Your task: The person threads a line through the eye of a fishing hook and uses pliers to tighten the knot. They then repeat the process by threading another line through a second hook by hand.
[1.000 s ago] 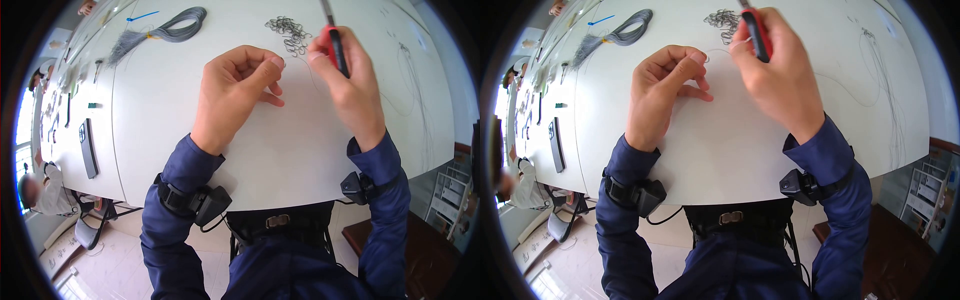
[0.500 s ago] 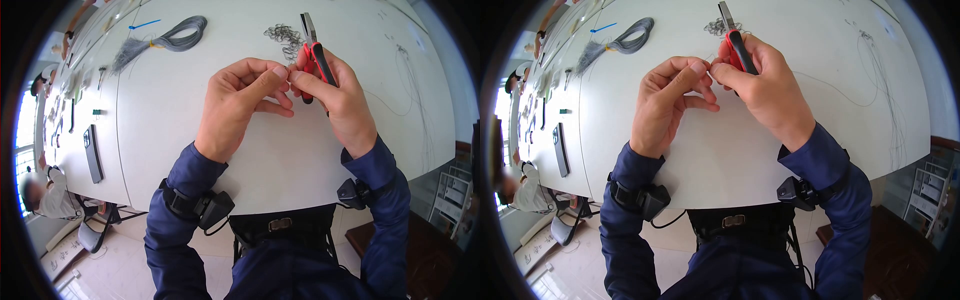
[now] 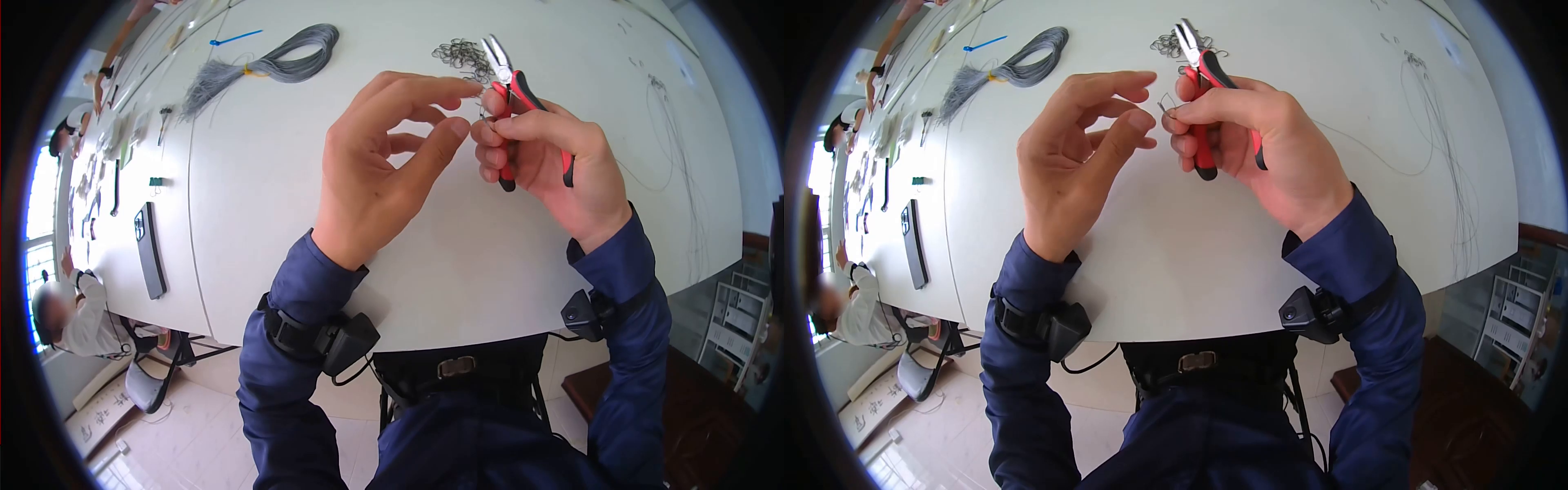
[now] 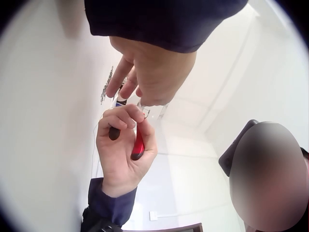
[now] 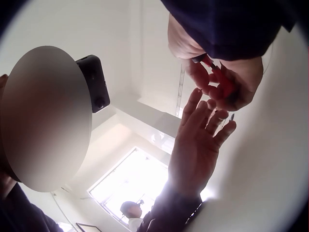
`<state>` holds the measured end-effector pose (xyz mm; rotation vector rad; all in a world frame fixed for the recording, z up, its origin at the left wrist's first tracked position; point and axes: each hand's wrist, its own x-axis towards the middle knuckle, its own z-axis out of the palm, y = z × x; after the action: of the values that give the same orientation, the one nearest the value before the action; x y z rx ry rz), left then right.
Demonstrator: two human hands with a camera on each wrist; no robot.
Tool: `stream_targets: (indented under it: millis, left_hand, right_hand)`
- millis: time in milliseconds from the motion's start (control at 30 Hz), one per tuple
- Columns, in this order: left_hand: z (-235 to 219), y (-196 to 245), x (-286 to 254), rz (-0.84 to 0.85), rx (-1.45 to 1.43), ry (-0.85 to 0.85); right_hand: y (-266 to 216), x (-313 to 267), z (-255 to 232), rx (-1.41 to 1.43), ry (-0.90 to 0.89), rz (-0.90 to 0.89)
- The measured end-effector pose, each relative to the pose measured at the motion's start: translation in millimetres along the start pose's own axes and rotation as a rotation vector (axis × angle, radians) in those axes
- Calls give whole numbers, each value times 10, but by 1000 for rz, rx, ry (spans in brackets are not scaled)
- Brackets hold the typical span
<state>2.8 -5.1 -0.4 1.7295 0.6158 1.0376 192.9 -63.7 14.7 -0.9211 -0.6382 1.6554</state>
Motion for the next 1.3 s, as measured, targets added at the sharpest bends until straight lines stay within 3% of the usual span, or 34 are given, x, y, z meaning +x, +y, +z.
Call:
stream_targets:
  millis: [167,900,967,1100,1300]
  left_hand:
    - [-54,-23,9,200,180,-78]
    - [-55,5,-18,130,156,-135]
    - [-58,18,-18,118,162,-127]
    - [-66,-21,-3,127,292,81]
    - [-100,-55,24,108,352,273]
  right_hand:
    - [-23,-21,-4,33,-57,91]
    - [-8,-16,-2,65,-22,177]
    - [3,-21,26,-108,13,103]
    - [-58,-45,72,-426,45,-37]
    - [-16,-125,201,-685,8,-88]
